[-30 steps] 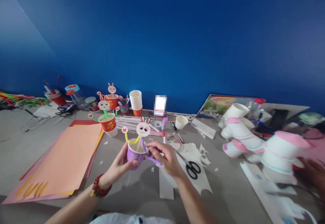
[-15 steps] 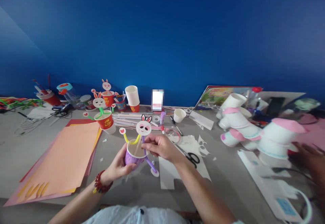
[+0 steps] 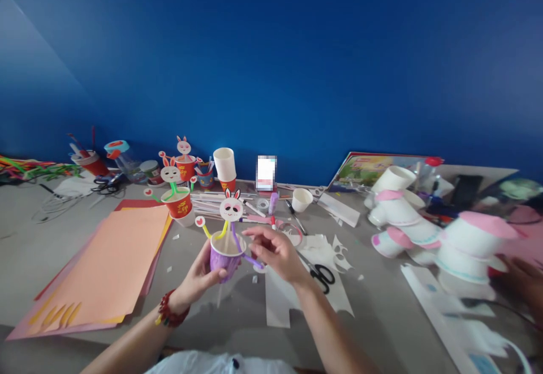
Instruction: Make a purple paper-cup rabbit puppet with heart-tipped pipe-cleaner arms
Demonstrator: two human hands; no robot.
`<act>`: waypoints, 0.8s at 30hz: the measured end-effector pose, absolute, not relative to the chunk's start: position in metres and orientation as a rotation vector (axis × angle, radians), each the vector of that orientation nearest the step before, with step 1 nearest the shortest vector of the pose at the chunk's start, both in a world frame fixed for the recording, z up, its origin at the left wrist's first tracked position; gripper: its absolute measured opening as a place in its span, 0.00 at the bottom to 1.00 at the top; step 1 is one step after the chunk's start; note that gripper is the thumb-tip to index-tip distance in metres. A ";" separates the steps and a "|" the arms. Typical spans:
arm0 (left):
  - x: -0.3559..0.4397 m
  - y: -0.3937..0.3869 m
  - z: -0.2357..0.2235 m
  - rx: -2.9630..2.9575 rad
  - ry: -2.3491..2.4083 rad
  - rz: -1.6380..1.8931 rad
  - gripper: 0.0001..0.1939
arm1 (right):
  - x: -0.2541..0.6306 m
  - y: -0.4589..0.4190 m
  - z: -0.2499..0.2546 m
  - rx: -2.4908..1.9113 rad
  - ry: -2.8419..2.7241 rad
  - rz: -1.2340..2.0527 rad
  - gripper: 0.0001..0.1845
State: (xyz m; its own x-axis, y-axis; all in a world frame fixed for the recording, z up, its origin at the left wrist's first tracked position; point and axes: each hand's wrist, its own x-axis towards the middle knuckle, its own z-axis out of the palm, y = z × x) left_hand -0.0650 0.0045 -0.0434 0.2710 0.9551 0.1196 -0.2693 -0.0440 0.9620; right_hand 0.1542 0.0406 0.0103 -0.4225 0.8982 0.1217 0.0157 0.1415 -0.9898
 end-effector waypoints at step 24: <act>-0.060 0.006 -0.047 1.234 0.652 1.145 0.33 | 0.147 0.068 0.011 -0.796 -1.397 1.657 0.14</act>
